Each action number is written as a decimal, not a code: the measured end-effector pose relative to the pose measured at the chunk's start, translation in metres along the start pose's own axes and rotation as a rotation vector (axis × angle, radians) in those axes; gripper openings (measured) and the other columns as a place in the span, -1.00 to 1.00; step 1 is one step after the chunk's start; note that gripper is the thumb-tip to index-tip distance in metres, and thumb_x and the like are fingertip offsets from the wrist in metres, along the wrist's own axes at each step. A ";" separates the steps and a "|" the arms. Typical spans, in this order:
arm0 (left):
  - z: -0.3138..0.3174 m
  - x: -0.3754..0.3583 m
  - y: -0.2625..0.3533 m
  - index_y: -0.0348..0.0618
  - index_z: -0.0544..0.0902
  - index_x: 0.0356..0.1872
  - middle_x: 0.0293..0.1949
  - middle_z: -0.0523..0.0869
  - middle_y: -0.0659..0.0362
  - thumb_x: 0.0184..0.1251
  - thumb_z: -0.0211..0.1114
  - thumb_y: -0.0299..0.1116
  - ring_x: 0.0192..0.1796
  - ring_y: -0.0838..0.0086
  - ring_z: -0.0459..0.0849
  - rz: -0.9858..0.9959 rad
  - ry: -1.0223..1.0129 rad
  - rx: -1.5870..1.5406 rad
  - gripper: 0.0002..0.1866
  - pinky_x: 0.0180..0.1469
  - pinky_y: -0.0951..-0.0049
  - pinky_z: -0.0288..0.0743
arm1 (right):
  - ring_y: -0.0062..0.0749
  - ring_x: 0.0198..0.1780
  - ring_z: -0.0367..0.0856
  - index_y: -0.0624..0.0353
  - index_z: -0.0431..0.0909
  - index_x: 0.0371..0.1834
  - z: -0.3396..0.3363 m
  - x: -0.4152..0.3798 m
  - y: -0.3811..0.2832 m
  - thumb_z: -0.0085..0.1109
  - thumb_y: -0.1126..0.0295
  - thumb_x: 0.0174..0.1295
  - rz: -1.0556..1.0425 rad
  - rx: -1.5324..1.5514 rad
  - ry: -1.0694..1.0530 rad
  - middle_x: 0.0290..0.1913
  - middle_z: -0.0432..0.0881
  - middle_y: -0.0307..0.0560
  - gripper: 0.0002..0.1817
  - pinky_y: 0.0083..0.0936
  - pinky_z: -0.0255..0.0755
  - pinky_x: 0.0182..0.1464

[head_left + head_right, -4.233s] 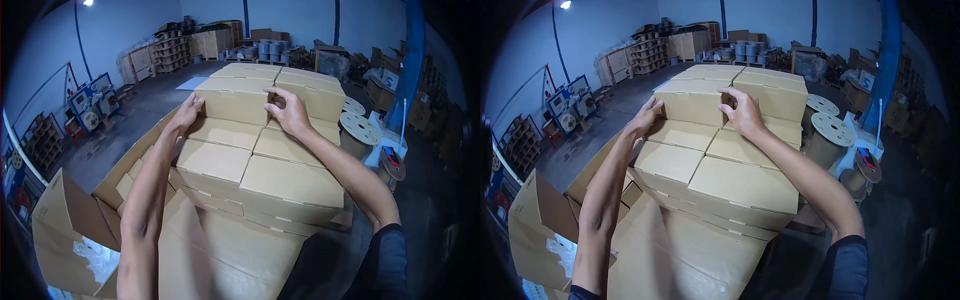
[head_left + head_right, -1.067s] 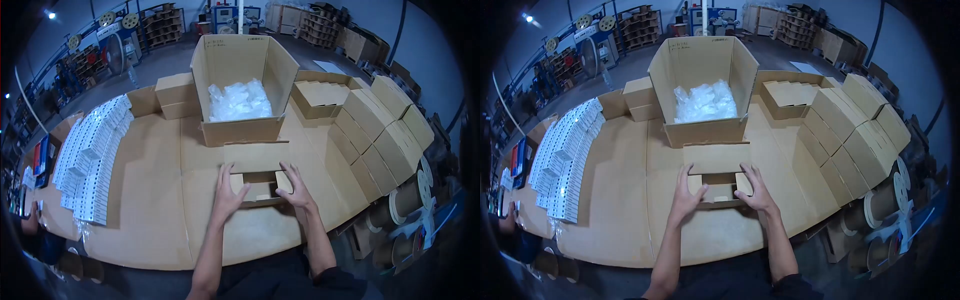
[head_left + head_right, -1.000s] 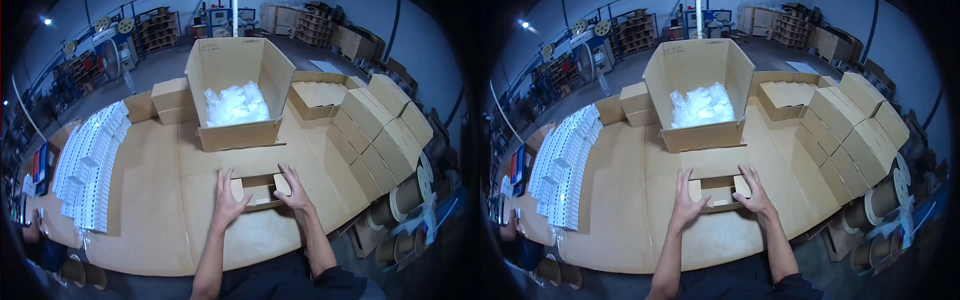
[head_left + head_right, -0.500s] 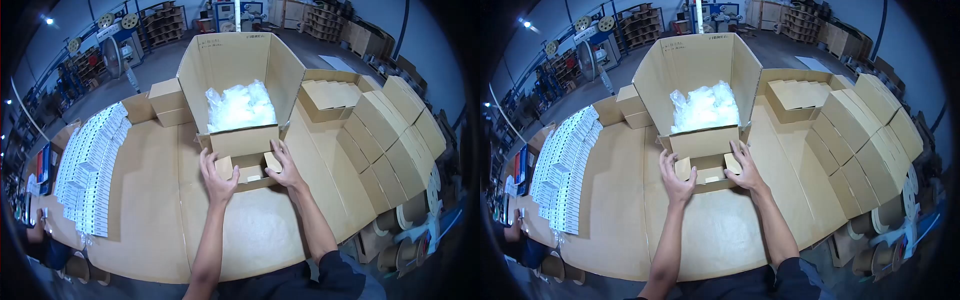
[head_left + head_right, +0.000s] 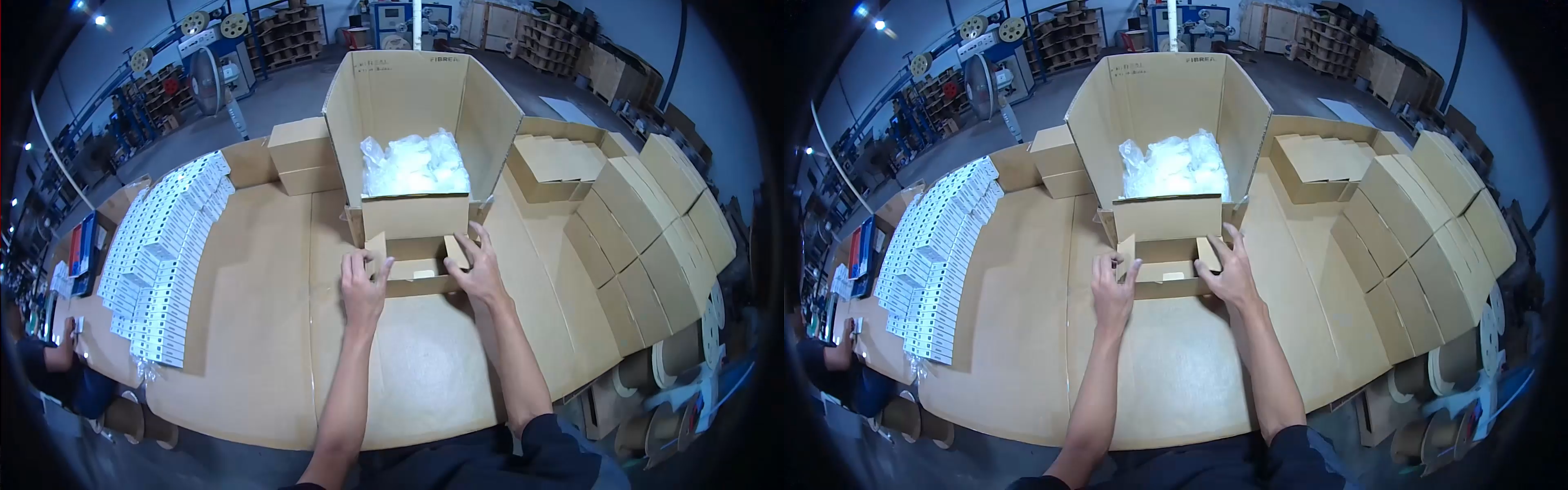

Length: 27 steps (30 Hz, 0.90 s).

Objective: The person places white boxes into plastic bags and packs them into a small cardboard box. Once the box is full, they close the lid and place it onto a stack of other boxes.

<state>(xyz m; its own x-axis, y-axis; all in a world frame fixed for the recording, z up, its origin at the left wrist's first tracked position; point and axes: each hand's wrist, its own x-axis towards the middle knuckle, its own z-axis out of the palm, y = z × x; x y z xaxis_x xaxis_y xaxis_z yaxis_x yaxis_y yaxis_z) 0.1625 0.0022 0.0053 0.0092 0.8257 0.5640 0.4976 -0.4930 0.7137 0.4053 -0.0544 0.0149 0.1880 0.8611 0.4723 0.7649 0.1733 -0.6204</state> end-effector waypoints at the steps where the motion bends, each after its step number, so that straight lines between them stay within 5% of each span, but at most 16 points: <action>1: 0.003 0.003 -0.001 -0.31 0.54 -0.15 -0.19 0.59 -0.02 0.49 0.40 -0.15 -0.17 0.07 0.59 0.001 0.029 -0.020 -0.63 -0.04 0.13 0.51 | 0.23 0.37 0.55 0.23 0.50 0.44 -0.003 -0.001 -0.003 0.34 0.20 0.30 -0.001 0.020 0.038 0.42 0.47 0.36 -0.35 -0.12 0.47 0.36; 4: 0.011 0.007 -0.007 -0.32 0.52 -0.15 -0.23 0.56 -0.08 0.57 0.30 -0.13 -0.21 0.00 0.56 -0.052 0.091 -0.101 -0.63 -0.11 0.06 0.47 | 0.09 0.03 0.77 0.29 0.60 0.28 -0.008 0.000 -0.012 0.15 0.21 0.51 0.214 0.195 0.159 0.02 0.74 0.27 -0.57 -0.16 0.61 0.12; 5: 0.013 0.008 -0.009 -0.32 0.50 -0.16 -0.26 0.55 -0.10 0.60 0.27 -0.19 -0.23 -0.03 0.54 -0.057 0.129 -0.111 -0.67 -0.16 0.01 0.43 | -0.11 -0.18 0.79 0.31 0.61 0.23 0.002 0.001 0.010 0.05 0.21 0.59 0.073 0.063 0.370 -0.25 0.76 0.18 -0.60 -0.24 0.63 -0.05; 8: 0.021 0.007 -0.025 -0.30 0.45 -0.13 -0.25 0.50 -0.09 0.59 0.27 -0.27 -0.26 -0.05 0.55 0.055 0.147 -0.038 -0.72 -0.23 0.02 0.44 | -0.35 -0.30 0.72 0.31 0.59 0.21 -0.006 -0.001 0.020 0.06 0.25 0.60 0.350 0.086 0.423 -0.29 0.73 0.08 -0.64 -0.34 0.59 -0.17; 11: 0.021 0.014 -0.028 -0.28 0.45 -0.15 -0.27 0.47 -0.07 0.56 0.29 -0.31 -0.26 -0.07 0.55 0.149 0.095 -0.108 -0.75 -0.25 -0.01 0.43 | -0.51 -0.32 0.63 0.29 0.53 0.28 0.007 -0.005 0.027 0.04 0.31 0.61 0.343 0.213 0.425 -0.29 0.70 -0.05 -0.66 -0.42 0.55 -0.22; 15: 0.025 0.021 -0.028 -0.27 0.45 -0.18 -0.26 0.46 -0.06 0.55 0.30 -0.31 -0.27 -0.05 0.53 0.144 0.037 -0.092 -0.75 -0.23 -0.02 0.42 | -0.52 -0.20 0.63 0.25 0.34 0.46 0.012 -0.003 0.036 0.00 0.37 0.62 0.476 0.665 0.405 -0.15 0.69 -0.13 -0.58 -0.45 0.54 -0.11; 23: 0.036 0.028 -0.026 -0.28 0.42 -0.20 -0.26 0.41 -0.01 0.52 0.33 -0.27 -0.29 0.08 0.44 0.059 -0.015 -0.171 -0.69 -0.20 0.06 0.40 | -0.21 -0.07 0.75 0.24 0.39 0.38 0.009 0.009 0.085 0.01 0.30 0.59 0.488 0.301 0.365 -0.02 0.74 0.19 -0.60 -0.30 0.59 0.00; 26: 0.037 0.025 -0.029 -0.29 0.42 -0.12 -0.21 0.41 0.01 0.45 0.42 -0.19 -0.26 0.16 0.47 0.034 -0.036 -0.192 -0.60 -0.16 0.12 0.45 | -0.43 -0.06 0.73 0.21 0.31 0.41 0.003 0.011 0.097 -0.06 0.30 0.66 0.510 0.335 0.260 0.04 0.67 0.05 -0.62 -0.47 0.67 -0.09; 27: 0.036 0.025 -0.027 -0.29 0.42 -0.09 -0.19 0.41 0.00 0.44 0.43 -0.19 -0.25 0.16 0.47 0.050 -0.025 -0.190 -0.58 -0.15 0.13 0.45 | -0.48 -0.21 0.69 0.19 0.31 0.41 0.003 0.011 0.102 0.03 0.24 0.63 0.560 0.376 0.271 -0.06 0.66 -0.02 -0.58 -0.53 0.62 -0.21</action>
<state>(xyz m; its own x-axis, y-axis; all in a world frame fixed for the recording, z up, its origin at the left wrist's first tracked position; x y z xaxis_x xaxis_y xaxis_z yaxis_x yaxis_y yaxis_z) 0.1800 0.0457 -0.0151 0.0528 0.8044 0.5917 0.3231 -0.5745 0.7521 0.4830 -0.0260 -0.0453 0.6727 0.7285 0.1293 0.2549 -0.0642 -0.9648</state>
